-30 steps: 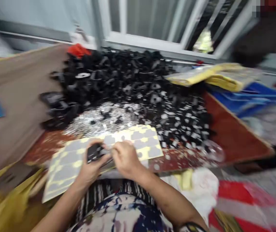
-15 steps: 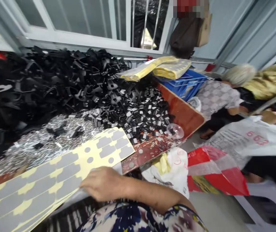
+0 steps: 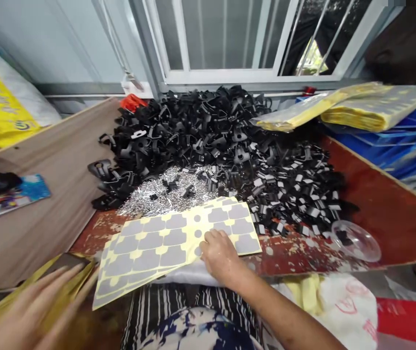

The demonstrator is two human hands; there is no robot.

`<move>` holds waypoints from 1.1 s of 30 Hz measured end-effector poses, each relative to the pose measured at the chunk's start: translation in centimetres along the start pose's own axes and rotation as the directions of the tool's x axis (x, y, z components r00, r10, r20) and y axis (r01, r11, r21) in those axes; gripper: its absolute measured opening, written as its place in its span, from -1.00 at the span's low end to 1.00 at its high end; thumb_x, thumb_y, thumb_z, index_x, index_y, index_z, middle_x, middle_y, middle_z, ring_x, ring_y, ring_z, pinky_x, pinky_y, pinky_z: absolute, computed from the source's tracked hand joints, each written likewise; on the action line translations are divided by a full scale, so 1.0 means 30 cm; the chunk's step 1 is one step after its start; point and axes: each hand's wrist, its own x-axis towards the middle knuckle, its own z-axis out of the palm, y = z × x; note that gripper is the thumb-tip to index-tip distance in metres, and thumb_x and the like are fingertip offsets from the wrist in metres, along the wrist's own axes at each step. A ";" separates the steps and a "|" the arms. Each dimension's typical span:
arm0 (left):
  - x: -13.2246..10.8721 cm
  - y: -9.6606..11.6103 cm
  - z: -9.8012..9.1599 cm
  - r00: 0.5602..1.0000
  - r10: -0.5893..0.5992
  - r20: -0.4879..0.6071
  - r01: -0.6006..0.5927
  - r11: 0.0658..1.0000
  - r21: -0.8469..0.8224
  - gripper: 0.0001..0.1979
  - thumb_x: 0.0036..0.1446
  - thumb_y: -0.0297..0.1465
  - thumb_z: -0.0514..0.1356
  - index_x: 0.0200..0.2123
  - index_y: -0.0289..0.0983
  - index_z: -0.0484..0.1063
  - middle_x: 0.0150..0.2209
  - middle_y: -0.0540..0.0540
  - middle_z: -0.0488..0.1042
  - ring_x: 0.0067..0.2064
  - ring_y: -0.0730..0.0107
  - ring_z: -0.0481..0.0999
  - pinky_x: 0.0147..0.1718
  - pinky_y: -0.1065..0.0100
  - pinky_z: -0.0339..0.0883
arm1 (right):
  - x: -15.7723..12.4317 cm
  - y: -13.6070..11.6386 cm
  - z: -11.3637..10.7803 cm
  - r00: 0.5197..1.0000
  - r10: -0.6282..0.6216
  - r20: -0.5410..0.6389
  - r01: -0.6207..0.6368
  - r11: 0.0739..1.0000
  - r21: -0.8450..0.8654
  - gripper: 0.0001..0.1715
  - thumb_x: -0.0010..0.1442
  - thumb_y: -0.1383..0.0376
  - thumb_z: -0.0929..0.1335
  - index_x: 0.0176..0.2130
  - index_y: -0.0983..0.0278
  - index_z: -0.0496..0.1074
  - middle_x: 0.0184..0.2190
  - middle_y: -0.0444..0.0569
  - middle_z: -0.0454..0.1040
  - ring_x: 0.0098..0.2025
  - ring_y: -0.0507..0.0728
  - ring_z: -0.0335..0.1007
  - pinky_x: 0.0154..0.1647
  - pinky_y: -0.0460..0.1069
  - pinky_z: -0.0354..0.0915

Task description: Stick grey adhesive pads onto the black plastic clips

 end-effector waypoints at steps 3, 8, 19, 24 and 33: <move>0.034 0.064 0.121 0.976 0.183 0.114 -0.183 0.983 -0.014 -0.60 0.30 -0.14 0.23 0.17 0.02 0.57 0.17 -0.15 0.58 0.13 -0.08 0.63 0.09 -0.09 0.57 | 0.011 -0.002 -0.021 0.988 -0.149 -0.046 0.155 0.972 0.178 -0.57 0.23 0.48 0.40 0.09 0.26 0.47 0.17 0.14 0.48 0.21 0.28 0.36 0.24 0.20 0.33; 0.095 0.215 0.410 0.910 0.362 0.203 -0.324 0.925 -0.198 -0.62 0.46 -0.36 0.06 0.23 -0.13 0.50 0.19 -0.23 0.54 0.20 0.15 0.58 0.13 0.13 0.56 | 0.019 -0.018 0.057 0.954 -0.263 -0.141 0.292 0.921 0.257 -0.64 0.35 0.54 0.30 0.05 0.27 0.49 0.01 0.06 0.57 0.07 0.19 0.43 0.14 0.11 0.38; 0.218 0.203 0.668 0.761 0.512 0.400 -0.584 0.808 0.076 -0.51 0.42 -0.31 0.17 0.37 -0.10 0.42 0.46 -0.27 0.28 0.51 -0.15 0.18 0.41 -0.28 0.13 | 0.130 0.341 -0.193 0.917 0.233 -0.324 -0.195 0.970 0.146 -0.80 0.38 0.33 0.37 -0.04 0.24 0.59 -0.11 0.01 0.63 -0.10 0.16 0.51 -0.03 0.04 0.38; 0.245 0.132 0.611 0.784 0.480 0.394 -0.566 0.813 0.134 -0.52 0.43 -0.26 0.18 0.37 -0.08 0.43 0.46 -0.23 0.29 0.50 -0.11 0.20 0.42 -0.24 0.14 | 0.288 0.542 -0.241 0.781 0.452 -0.430 -0.511 0.859 -0.025 -0.77 0.33 0.25 0.41 -0.10 0.37 0.56 -0.06 0.26 0.56 0.02 0.36 0.37 0.05 0.18 0.24; 0.267 0.086 0.484 0.875 0.293 0.386 -0.346 0.935 0.074 -0.57 0.43 -0.22 0.13 0.27 -0.14 0.53 0.38 -0.29 0.40 0.42 -0.21 0.31 0.39 -0.36 0.07 | 0.205 0.436 -0.200 0.750 0.408 -0.520 -0.436 0.897 0.075 -0.72 0.43 0.12 0.39 -0.15 0.28 0.54 -0.32 0.06 0.60 -0.29 0.23 0.44 -0.26 0.05 0.19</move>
